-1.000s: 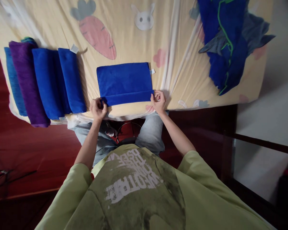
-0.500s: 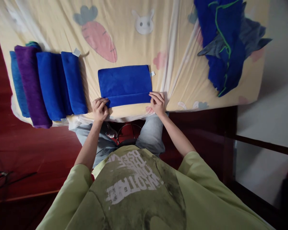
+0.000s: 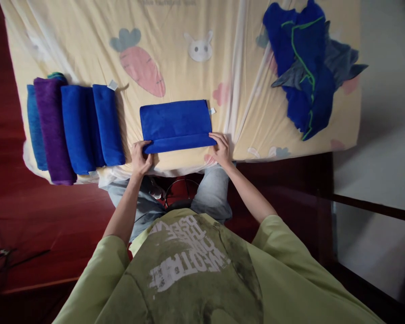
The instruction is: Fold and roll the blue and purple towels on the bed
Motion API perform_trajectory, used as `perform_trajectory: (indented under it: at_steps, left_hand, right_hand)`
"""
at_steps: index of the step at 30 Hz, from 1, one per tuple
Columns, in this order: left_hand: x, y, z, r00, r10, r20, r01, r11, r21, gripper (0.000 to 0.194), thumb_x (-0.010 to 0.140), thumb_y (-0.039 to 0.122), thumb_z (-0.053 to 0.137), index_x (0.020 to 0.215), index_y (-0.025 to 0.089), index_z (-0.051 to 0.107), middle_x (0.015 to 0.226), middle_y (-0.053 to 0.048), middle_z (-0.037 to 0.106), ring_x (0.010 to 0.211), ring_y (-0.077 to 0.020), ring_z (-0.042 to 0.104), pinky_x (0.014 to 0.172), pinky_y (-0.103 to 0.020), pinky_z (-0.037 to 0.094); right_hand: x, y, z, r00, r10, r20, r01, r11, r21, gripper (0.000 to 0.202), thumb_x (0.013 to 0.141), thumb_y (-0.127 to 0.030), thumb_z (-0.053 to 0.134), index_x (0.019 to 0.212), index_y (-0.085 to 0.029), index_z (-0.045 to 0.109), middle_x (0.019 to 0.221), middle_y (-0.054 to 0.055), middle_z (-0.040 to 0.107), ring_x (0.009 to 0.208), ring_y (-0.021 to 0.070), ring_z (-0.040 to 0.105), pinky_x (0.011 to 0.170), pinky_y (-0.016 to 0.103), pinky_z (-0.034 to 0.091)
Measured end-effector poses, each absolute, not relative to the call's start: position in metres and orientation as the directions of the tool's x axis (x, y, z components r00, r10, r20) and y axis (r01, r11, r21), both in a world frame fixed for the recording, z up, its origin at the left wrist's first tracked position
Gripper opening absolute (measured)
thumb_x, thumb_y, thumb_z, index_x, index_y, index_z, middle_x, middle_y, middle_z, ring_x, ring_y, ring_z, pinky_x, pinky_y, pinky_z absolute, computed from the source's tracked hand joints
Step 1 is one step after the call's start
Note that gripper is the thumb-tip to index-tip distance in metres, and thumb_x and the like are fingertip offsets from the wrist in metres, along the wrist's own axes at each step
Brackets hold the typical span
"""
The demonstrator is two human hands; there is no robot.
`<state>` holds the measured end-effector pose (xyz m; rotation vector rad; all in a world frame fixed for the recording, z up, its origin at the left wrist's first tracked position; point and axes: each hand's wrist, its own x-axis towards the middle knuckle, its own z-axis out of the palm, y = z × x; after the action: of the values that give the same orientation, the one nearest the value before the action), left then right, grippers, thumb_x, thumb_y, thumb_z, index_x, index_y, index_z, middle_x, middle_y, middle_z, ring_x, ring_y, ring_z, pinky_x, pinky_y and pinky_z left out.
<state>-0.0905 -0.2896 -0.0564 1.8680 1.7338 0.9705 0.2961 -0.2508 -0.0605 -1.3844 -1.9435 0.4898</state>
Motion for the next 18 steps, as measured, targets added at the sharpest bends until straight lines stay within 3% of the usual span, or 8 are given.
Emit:
perform_trajectory:
  at_steps: [3,8,13,18]
  left_hand:
    - [-0.092,-0.293,-0.062,-0.15,0.966,0.212,0.67,-0.058,0.74,0.038,0.099,0.049,0.055,0.122,0.02,0.063,0.116,-0.013,0.066,0.112,-0.0265,0.064,0.1,-0.041,0.05]
    - [-0.091,-0.298,-0.073,-0.28,0.943,0.181,0.625,0.037,0.78,0.052,0.102,0.061,0.05,0.127,0.017,0.057,0.094,-0.006,0.062,0.08,-0.0183,0.063,0.079,-0.033,0.051]
    - [-0.087,-0.3,-0.072,-0.33,0.919,0.215,0.655,0.059,0.753,0.05,0.101,0.06,0.051,0.125,0.016,0.056,0.074,0.003,0.047,0.066,-0.0149,0.055,0.074,-0.031,0.048]
    - [-0.082,-0.3,-0.062,-0.331,0.919,0.215,0.677,0.072,0.733,0.043,0.101,0.055,0.054,0.12,0.016,0.06,0.08,-0.002,0.052,0.075,-0.018,0.06,0.082,-0.033,0.05]
  right_hand:
    - [0.298,-0.253,-0.073,-0.095,0.929,0.359,0.666,0.327,-0.671,0.028,0.101,-0.03,0.048,0.119,-0.023,0.069,0.115,0.012,0.075,0.114,0.0278,0.069,0.105,0.05,0.055]
    - [0.299,-0.255,-0.084,0.035,0.931,0.362,0.681,0.243,-0.691,0.042,0.106,-0.055,0.044,0.099,-0.022,0.069,0.087,0.009,0.07,0.09,0.0258,0.069,0.086,0.044,0.06]
    - [0.297,-0.255,-0.08,0.035,0.95,0.31,0.668,0.208,-0.715,0.05,0.106,-0.062,0.041,0.091,-0.023,0.068,0.079,0.006,0.068,0.083,0.0224,0.069,0.082,0.039,0.06]
    - [0.294,-0.253,-0.079,0.045,0.959,0.281,0.648,0.186,-0.738,0.051,0.104,-0.063,0.043,0.093,-0.022,0.069,0.072,0.004,0.064,0.072,0.0192,0.065,0.077,0.036,0.06]
